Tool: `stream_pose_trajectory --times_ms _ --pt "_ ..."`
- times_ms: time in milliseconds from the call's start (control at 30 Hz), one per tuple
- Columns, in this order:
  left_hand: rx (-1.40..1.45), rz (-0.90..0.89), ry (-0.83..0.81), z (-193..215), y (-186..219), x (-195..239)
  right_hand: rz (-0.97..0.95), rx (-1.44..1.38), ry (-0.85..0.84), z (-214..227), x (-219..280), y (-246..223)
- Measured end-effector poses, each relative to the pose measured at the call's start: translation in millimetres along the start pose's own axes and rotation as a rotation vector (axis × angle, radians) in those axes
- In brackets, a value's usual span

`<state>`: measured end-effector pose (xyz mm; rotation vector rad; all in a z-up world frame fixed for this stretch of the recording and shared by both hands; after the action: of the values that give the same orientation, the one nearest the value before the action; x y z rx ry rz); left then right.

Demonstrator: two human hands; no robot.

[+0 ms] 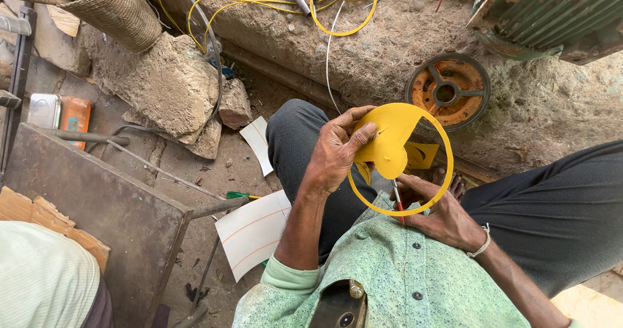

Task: The person uses scissors to cut a yellow plastic disc into a specific shape. They rotate the disc and make precise cuts along the edges and interior sections, gradually removing material to form a wheel-like pattern.

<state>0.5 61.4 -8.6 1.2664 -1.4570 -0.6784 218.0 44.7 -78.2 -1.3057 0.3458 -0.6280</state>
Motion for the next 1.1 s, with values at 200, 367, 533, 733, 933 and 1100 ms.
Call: stream_pose_trajectory --times_ms 200,367,533,733,933,1100 --pt "0.023 0.008 -0.009 -1.3 0.2 1.5 -0.003 -0.056 -0.026 -1.9 -2.7 -7.3" --pt "0.069 -0.002 -0.035 -1.4 -1.1 1.4 -0.035 -0.077 -0.034 -2.6 -4.5 -17.1" --pt "0.164 0.026 -0.079 -0.4 -7.6 0.4 -0.030 -0.064 -0.039 -0.5 -8.4 -29.6" --pt "-0.007 -0.167 0.068 4.6 -9.1 1.0 -0.139 -0.006 -0.004 1.2 -6.1 -26.8" --pt "-0.081 -0.102 0.117 2.7 -10.0 3.5 -0.128 0.010 -0.015 1.3 -6.8 -24.7" --pt "-0.045 -0.166 0.018 -13.8 -6.4 9.9 -0.053 -0.155 0.003 5.3 -6.5 -23.0"
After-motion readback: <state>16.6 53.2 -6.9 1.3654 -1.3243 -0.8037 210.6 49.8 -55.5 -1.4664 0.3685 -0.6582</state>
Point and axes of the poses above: each hand's wrist, its own x-axis away from the middle knuckle, its own z-axis out of the back of the hand, y = z × x, the point moved 6 cm from there along -x, towards the middle knuckle, and after that the axes turned 7 degrees about z, right-handed, at the moved point
